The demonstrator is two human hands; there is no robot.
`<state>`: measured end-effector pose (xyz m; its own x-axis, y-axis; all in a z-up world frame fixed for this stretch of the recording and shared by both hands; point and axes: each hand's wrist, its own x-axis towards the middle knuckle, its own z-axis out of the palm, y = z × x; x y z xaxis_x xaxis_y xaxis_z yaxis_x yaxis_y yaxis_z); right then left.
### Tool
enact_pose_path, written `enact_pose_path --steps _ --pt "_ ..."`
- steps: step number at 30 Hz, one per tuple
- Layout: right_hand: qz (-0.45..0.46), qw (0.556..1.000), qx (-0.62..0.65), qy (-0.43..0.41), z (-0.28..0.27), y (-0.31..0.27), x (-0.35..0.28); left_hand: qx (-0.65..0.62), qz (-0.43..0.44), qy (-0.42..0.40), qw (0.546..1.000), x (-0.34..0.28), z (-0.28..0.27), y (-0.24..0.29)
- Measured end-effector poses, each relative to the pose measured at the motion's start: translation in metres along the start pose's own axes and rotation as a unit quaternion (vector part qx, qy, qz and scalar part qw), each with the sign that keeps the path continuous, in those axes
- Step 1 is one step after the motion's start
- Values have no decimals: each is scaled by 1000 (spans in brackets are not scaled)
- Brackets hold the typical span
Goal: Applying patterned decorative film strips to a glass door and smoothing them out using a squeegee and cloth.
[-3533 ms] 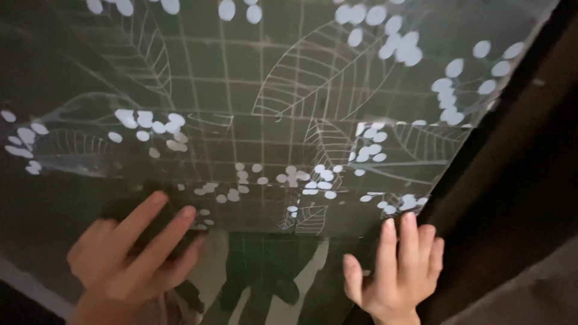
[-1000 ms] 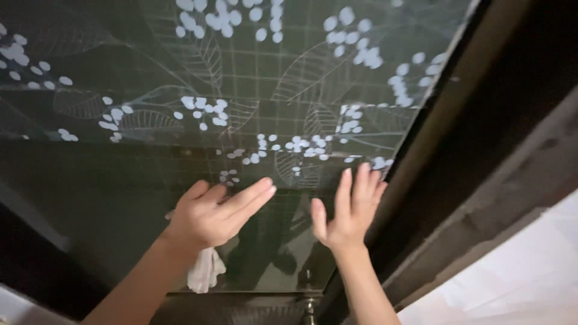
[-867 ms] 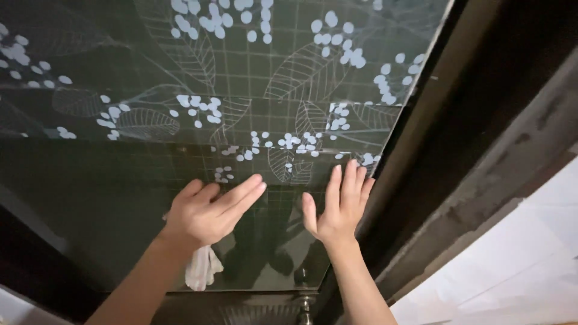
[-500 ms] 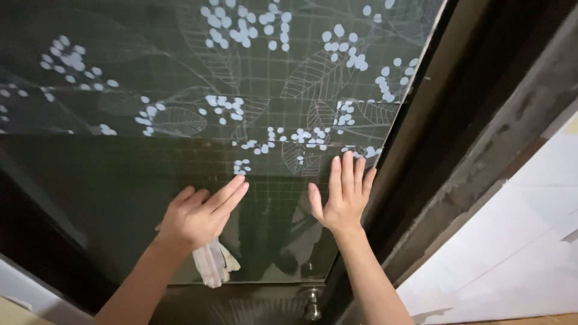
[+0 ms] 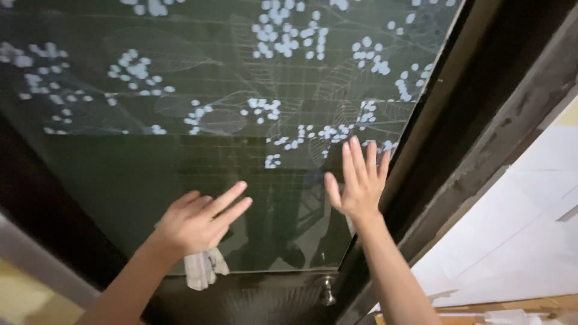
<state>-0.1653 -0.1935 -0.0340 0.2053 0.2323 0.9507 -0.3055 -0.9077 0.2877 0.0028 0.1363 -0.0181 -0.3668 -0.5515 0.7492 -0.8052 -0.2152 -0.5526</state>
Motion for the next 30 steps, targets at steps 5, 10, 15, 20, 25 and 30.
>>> enact_pose_path --steps 5,10,15,20,25,30 --pt "1 999 32 -10 -1 -8 11 -77 32 -20 996 -7 -19 1" --pt "4 992 129 -3 -42 -53 37 -183 6 89 979 30 -44 25" --pt "40 894 432 -114 -78 -131 19 -291 -50 235 926 65 -36 58" --pt "169 872 380 -259 -126 -148 1 -454 -80 163 873 84 -28 57" --pt "254 865 311 -302 -176 -103 -3 -213 -205 -19 955 89 3 27" --pt "241 878 284 -301 -227 -56 -38 -49 -196 -164 966 100 8 25"
